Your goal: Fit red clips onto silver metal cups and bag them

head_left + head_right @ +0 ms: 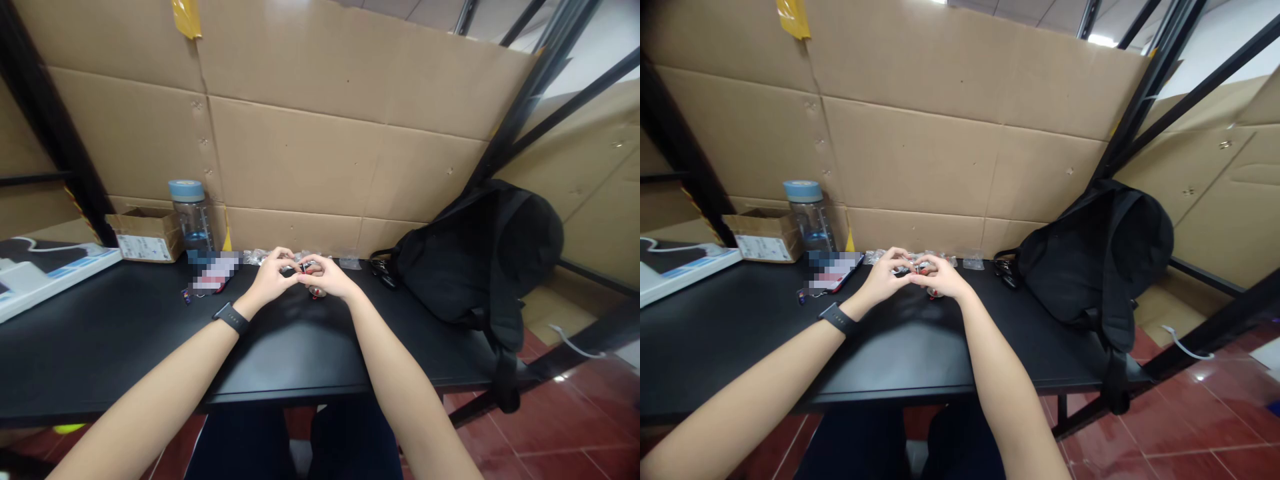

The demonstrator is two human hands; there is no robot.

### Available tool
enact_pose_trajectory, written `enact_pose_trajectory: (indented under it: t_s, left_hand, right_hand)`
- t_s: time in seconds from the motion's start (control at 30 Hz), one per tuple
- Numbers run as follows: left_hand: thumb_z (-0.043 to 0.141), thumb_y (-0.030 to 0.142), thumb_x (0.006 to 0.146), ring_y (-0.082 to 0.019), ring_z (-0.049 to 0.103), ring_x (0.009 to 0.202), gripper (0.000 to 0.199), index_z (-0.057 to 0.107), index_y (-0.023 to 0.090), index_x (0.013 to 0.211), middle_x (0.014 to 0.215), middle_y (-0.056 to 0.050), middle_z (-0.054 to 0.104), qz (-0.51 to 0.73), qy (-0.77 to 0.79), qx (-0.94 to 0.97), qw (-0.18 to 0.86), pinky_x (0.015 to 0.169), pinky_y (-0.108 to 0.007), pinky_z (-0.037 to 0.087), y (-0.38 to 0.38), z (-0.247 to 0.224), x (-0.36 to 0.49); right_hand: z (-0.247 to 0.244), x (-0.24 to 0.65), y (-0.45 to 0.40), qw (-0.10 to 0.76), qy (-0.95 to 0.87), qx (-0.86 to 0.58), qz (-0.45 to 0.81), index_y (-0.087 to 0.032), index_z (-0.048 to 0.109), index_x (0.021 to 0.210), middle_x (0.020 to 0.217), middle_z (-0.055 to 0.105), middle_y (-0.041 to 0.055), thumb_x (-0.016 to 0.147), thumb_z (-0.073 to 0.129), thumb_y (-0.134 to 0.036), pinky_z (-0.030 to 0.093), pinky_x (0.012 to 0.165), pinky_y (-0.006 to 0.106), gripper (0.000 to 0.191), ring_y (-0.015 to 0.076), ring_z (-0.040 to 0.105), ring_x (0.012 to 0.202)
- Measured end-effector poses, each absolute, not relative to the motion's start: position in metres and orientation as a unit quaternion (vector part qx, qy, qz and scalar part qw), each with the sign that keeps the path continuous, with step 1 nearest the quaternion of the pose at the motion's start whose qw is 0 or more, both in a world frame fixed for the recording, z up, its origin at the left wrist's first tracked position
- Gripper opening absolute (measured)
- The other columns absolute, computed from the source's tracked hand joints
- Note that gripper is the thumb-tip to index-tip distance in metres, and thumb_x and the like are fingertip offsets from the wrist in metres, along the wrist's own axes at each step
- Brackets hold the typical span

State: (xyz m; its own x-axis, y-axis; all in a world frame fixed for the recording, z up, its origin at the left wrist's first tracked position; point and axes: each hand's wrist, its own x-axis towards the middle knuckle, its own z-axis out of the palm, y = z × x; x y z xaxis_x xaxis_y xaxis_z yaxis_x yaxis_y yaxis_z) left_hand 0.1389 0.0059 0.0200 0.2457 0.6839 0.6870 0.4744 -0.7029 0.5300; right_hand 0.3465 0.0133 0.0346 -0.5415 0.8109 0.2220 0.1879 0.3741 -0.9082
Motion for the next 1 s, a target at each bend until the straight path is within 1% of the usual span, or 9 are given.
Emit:
enact_pose_trajectory:
  t_s: [0.1, 0.17, 0.27, 0.33, 0.43, 0.57, 0.77, 1.0]
  left_hand:
    - [0.071, 0.028, 0.08, -0.024, 0.061, 0.106, 0.009, 0.075, 0.021, 0.075, 0.108, -0.006, 0.06, 0.465, 0.387, 0.791, 0.093, 0.103, -0.038, 0.046, 0.011, 0.016, 0.135]
    - [0.07, 0.024, 0.078, -0.024, 0.062, 0.105, 0.007, 0.074, 0.021, 0.073, 0.106, -0.005, 0.062, 0.439, 0.393, 0.804, 0.082, 0.104, -0.039, 0.045, 0.016, 0.013, 0.129]
    - [0.072, 0.025, 0.075, -0.025, 0.063, 0.101, 0.006, 0.075, 0.022, 0.07, 0.102, -0.006, 0.065, 0.371, 0.404, 0.833, 0.075, 0.099, -0.038, 0.047, 0.025, 0.006, 0.12]
    - [0.072, 0.024, 0.073, -0.025, 0.064, 0.096, 0.006, 0.074, 0.022, 0.068, 0.097, -0.006, 0.068, 0.323, 0.413, 0.848, 0.078, 0.093, -0.036, 0.049, 0.03, 0.001, 0.114]
    - [0.07, 0.021, 0.071, -0.023, 0.065, 0.086, 0.006, 0.074, 0.023, 0.067, 0.088, -0.005, 0.071, 0.272, 0.411, 0.862, 0.113, 0.085, -0.032, 0.049, 0.033, -0.002, 0.107]
    - [0.071, 0.023, 0.07, -0.021, 0.066, 0.077, 0.006, 0.075, 0.026, 0.068, 0.077, -0.002, 0.073, 0.251, 0.421, 0.859, 0.148, 0.077, -0.029, 0.049, 0.03, -0.001, 0.104]
    - [0.07, 0.027, 0.071, -0.022, 0.067, 0.08, 0.005, 0.075, 0.027, 0.07, 0.081, -0.003, 0.074, 0.24, 0.424, 0.865, 0.118, 0.077, -0.029, 0.049, 0.029, -0.001, 0.105]
    - [0.069, 0.027, 0.072, -0.023, 0.068, 0.081, 0.007, 0.076, 0.027, 0.075, 0.082, -0.004, 0.075, 0.232, 0.424, 0.869, 0.103, 0.078, -0.031, 0.049, 0.034, -0.005, 0.103]
  right_hand:
    - [0.034, 0.357, 0.02, 0.317, -0.79, -0.368, 0.375, -0.022, 0.061, 0.118, 0.085, 0.067, -0.0009, 0.074, 0.082, -0.051, 0.05, 0.067, 0.026, 0.057, 0.0138, 0.064, 0.07]
    - [0.033, 0.367, 0.024, 0.293, -0.813, -0.408, 0.293, -0.021, 0.064, 0.115, 0.082, 0.066, -0.0022, 0.074, 0.083, -0.047, 0.048, 0.069, 0.025, 0.052, 0.0126, 0.061, 0.068]
    - [0.032, 0.388, 0.032, 0.227, -0.82, -0.485, 0.203, -0.021, 0.069, 0.105, 0.079, 0.065, -0.0031, 0.07, 0.085, -0.039, 0.045, 0.069, 0.025, 0.042, 0.0125, 0.058, 0.068]
    - [0.031, 0.404, 0.037, 0.172, -0.803, -0.542, 0.181, -0.02, 0.071, 0.101, 0.084, 0.068, -0.0013, 0.063, 0.089, -0.031, 0.044, 0.069, 0.025, 0.043, 0.0139, 0.06, 0.073]
    - [0.03, 0.423, 0.042, 0.13, -0.783, -0.582, 0.178, -0.017, 0.073, 0.101, 0.094, 0.072, 0.0029, 0.057, 0.091, -0.02, 0.047, 0.073, 0.025, 0.048, 0.0163, 0.065, 0.081]
    - [0.03, 0.434, 0.043, 0.122, -0.768, -0.596, 0.2, -0.017, 0.076, 0.102, 0.1, 0.076, 0.0059, 0.057, 0.091, -0.017, 0.051, 0.079, 0.026, 0.048, 0.0187, 0.069, 0.088]
    - [0.032, 0.433, 0.041, 0.114, -0.766, -0.598, 0.204, -0.017, 0.077, 0.106, 0.106, 0.078, 0.0078, 0.057, 0.092, -0.017, 0.053, 0.083, 0.026, 0.051, 0.021, 0.072, 0.095]
    - [0.032, 0.436, 0.04, 0.121, -0.772, -0.59, 0.204, -0.017, 0.077, 0.106, 0.103, 0.077, 0.0079, 0.057, 0.091, -0.017, 0.053, 0.083, 0.028, 0.051, 0.0213, 0.071, 0.093]
